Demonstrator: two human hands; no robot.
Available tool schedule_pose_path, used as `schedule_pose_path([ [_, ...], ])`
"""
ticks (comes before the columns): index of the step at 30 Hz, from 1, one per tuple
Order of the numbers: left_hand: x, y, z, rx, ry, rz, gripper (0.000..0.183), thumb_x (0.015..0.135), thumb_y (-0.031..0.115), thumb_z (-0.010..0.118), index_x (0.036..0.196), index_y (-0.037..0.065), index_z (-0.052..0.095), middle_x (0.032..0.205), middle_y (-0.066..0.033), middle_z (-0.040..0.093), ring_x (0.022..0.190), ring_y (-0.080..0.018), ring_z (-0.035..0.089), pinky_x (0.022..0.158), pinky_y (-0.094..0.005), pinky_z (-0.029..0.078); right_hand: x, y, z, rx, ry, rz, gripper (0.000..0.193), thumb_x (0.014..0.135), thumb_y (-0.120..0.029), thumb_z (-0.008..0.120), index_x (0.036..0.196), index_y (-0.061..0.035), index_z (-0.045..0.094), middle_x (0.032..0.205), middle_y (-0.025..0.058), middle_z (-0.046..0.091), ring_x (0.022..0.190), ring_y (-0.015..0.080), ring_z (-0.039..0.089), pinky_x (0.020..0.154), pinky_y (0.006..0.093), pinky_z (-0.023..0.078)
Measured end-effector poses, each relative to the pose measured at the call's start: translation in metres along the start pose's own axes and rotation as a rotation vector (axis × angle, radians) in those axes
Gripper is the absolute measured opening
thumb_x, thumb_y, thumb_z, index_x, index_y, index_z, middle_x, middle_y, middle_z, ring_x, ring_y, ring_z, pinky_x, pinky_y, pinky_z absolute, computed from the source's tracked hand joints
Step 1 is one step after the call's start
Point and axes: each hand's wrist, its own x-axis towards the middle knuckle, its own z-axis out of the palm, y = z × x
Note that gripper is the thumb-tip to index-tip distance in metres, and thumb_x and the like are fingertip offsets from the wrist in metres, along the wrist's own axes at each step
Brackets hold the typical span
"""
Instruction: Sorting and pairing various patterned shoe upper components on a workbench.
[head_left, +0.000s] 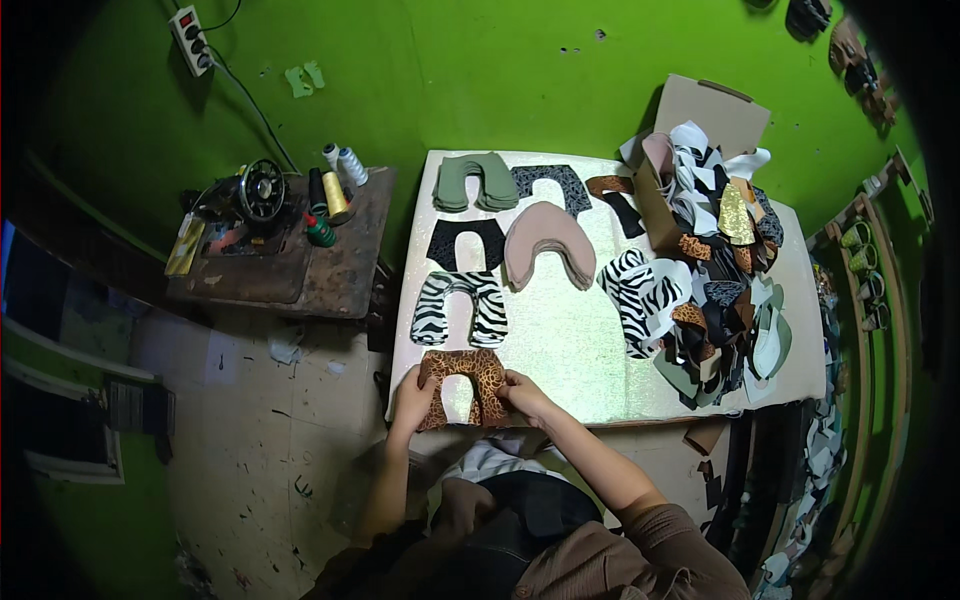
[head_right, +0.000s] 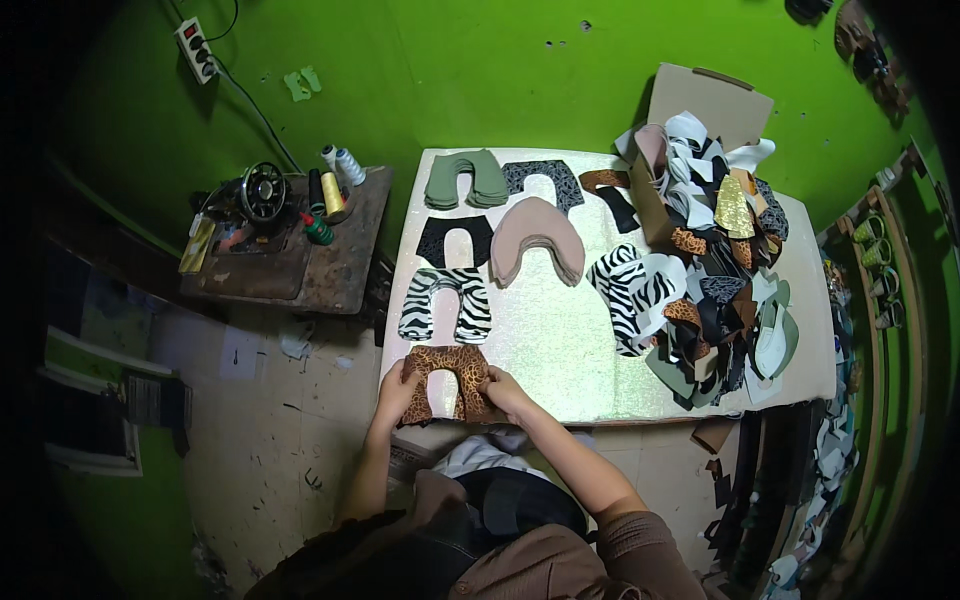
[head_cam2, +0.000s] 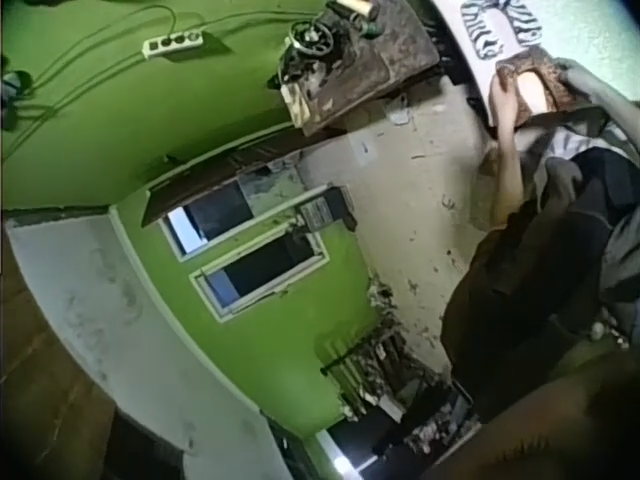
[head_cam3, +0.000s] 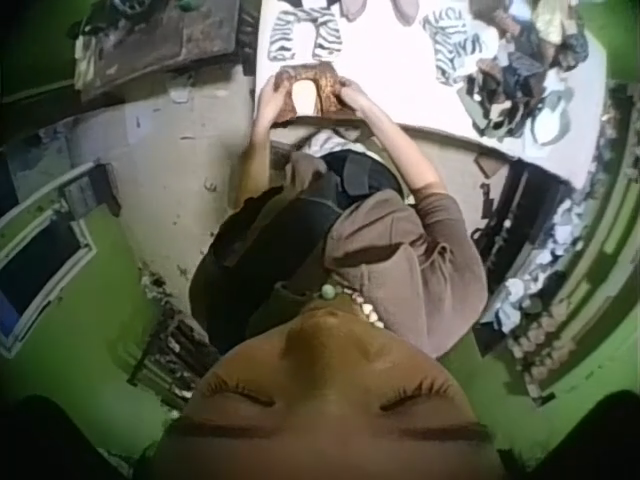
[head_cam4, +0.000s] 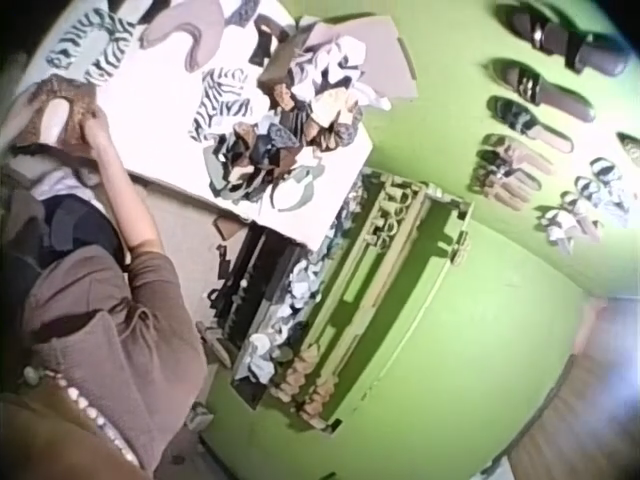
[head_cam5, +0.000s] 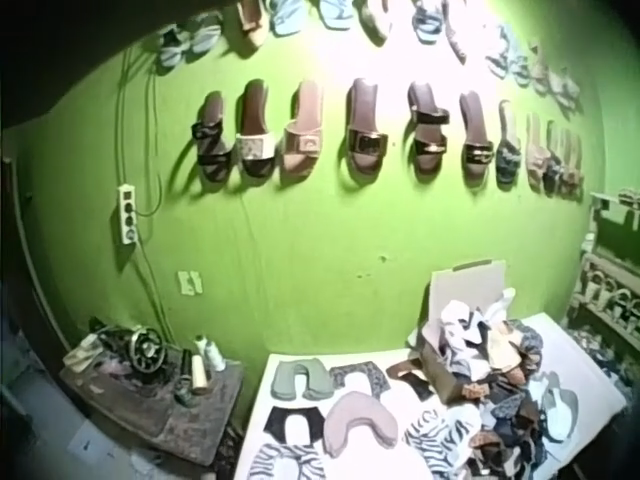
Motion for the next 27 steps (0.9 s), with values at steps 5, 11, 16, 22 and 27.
schedule_pose_path([
  [5, 0.001, 0.009, 0.001, 0.068, 0.053, 0.032, 0.026, 0.083, 0.013, 0.055, 0.106, 0.002, 0.054, 0.094, -0.0173, 0.061, 0.087, -0.0296, 0.061, 0.075, -0.0340, 0.045, 0.022, 0.022, -0.002, -0.227, 0.106, -0.210, 0.038, 0.080, -0.001, 0.054, 0.118, 0.0001, 0.047, 0.101, 0.0083, 0.057, 0.091, 0.0141, 0.053, 0.080, 0.0251, 0.042],
  [11, 0.008, 0.022, 0.000, 0.221, 0.087, 0.096, 0.031, 0.082, 0.012, 0.055, 0.110, 0.000, 0.051, 0.101, -0.0207, 0.059, 0.094, -0.0347, 0.057, 0.082, -0.0380, 0.045, 0.009, 0.015, 0.007, -0.595, 0.356, -0.316, 0.036, 0.077, -0.009, 0.058, 0.111, 0.0016, 0.053, 0.084, 0.0118, 0.063, 0.075, 0.0180, 0.060, 0.071, 0.0277, 0.047],
  [16, 0.008, 0.024, 0.002, 0.305, 0.101, 0.212, 0.032, 0.080, 0.009, 0.056, 0.110, -0.001, 0.050, 0.102, -0.0214, 0.056, 0.096, -0.0376, 0.053, 0.083, -0.0407, 0.043, -0.004, 0.014, 0.011, -0.764, 0.434, -0.389, 0.039, 0.076, -0.014, 0.060, 0.112, 0.0007, 0.054, 0.077, 0.0172, 0.063, 0.068, 0.0248, 0.063, 0.066, 0.0322, 0.050],
  [22, 0.008, 0.029, 0.004, 0.292, 0.104, 0.224, 0.033, 0.079, 0.008, 0.057, 0.110, -0.001, 0.050, 0.103, -0.0220, 0.054, 0.097, -0.0380, 0.051, 0.083, -0.0407, 0.043, 0.006, 0.028, 0.002, -0.493, 0.300, -0.340, 0.046, 0.078, -0.014, 0.060, 0.119, 0.0003, 0.045, 0.082, 0.0160, 0.061, 0.068, 0.0249, 0.061, 0.064, 0.0324, 0.049],
  [27, 0.002, 0.037, 0.003, 0.405, 0.099, 0.249, 0.039, 0.078, 0.007, 0.058, 0.114, -0.003, 0.047, 0.105, -0.0185, 0.052, 0.098, -0.0337, 0.052, 0.085, -0.0371, 0.042, -0.015, 0.011, 0.017, -0.963, 0.460, -0.481, 0.044, 0.077, -0.014, 0.059, 0.117, 0.0009, 0.046, 0.085, 0.0149, 0.059, 0.075, 0.0293, 0.057, 0.067, 0.0353, 0.048],
])
